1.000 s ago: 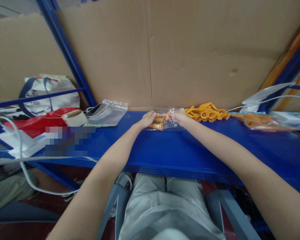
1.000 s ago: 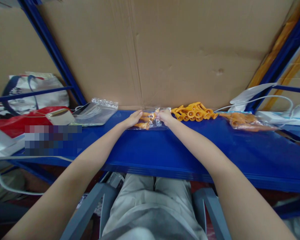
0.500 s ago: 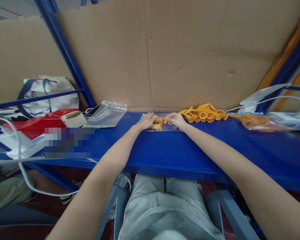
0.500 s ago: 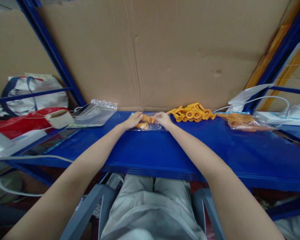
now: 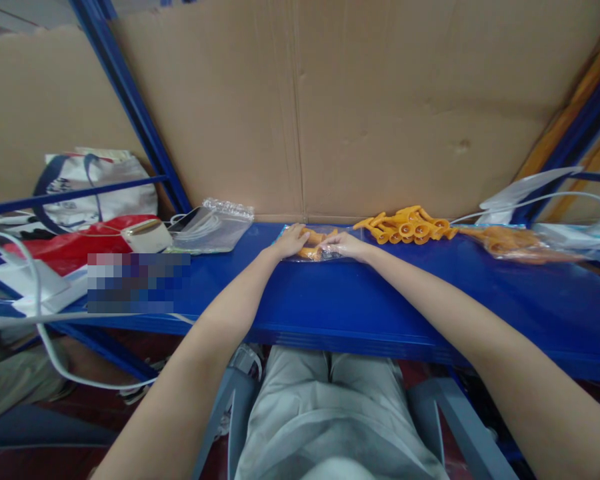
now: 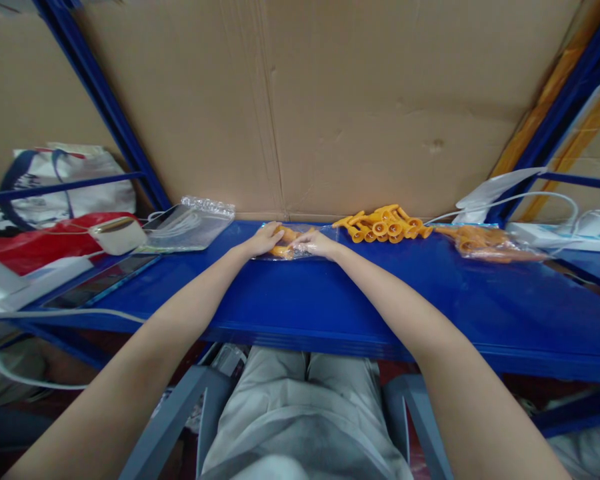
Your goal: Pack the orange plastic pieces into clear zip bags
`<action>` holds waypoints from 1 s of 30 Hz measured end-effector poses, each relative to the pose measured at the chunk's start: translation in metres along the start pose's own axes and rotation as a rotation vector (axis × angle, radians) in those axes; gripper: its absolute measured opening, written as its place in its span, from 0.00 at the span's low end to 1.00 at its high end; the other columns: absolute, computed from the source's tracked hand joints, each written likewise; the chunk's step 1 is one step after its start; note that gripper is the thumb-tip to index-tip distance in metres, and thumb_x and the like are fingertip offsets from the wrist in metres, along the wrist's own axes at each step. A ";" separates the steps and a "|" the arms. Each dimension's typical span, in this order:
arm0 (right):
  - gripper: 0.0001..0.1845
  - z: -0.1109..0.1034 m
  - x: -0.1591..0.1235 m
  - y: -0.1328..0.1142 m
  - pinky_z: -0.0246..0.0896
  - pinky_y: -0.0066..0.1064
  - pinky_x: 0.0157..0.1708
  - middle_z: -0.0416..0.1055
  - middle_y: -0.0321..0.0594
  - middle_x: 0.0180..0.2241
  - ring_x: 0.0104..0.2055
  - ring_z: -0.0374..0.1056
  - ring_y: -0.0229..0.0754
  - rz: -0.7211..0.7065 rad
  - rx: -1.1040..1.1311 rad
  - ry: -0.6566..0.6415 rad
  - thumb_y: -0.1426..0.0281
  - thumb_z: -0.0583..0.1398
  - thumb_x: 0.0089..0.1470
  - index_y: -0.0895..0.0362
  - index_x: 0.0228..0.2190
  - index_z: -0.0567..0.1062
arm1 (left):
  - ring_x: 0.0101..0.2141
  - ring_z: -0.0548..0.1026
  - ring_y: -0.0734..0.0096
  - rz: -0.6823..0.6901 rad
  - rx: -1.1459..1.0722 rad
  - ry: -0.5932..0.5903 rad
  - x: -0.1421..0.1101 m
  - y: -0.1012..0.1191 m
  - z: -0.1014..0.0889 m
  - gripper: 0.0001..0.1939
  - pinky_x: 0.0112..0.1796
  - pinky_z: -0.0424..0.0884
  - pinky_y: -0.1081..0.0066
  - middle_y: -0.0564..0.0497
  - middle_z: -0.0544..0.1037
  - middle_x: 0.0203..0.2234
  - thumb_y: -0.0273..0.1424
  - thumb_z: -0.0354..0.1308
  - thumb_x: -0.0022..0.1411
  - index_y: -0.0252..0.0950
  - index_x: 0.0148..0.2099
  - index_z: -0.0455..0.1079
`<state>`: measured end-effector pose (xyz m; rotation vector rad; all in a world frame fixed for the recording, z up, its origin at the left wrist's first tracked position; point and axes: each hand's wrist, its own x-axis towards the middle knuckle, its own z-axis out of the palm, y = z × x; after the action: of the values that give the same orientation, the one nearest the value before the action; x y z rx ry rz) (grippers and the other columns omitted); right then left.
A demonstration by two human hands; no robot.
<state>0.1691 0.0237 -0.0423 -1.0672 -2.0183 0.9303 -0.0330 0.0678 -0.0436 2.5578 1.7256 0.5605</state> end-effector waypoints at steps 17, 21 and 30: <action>0.23 0.002 0.004 0.008 0.65 0.46 0.54 0.78 0.50 0.44 0.49 0.74 0.55 -0.063 -0.029 0.050 0.60 0.70 0.44 0.62 0.39 0.82 | 0.61 0.65 0.66 0.190 -0.093 -0.031 -0.003 0.000 -0.007 0.22 0.63 0.54 0.66 0.48 0.70 0.59 0.31 0.44 0.67 0.35 0.58 0.69; 0.24 0.003 0.007 0.011 0.67 0.46 0.51 0.78 0.51 0.43 0.47 0.74 0.57 -0.087 -0.069 0.064 0.57 0.69 0.43 0.63 0.37 0.82 | 0.61 0.65 0.66 0.167 -0.073 -0.048 -0.007 0.004 -0.010 0.22 0.63 0.54 0.67 0.52 0.71 0.59 0.32 0.44 0.67 0.38 0.59 0.70; 0.26 0.000 0.007 0.011 0.67 0.45 0.51 0.78 0.52 0.44 0.48 0.74 0.57 -0.143 -0.159 0.045 0.56 0.67 0.47 0.64 0.40 0.82 | 0.63 0.63 0.66 0.132 -0.189 -0.079 -0.003 -0.002 -0.007 0.23 0.64 0.52 0.67 0.51 0.69 0.60 0.38 0.46 0.67 0.38 0.59 0.70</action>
<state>0.1707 0.0344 -0.0499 -1.0020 -2.1280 0.6766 -0.0380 0.0646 -0.0387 2.5357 1.4137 0.5874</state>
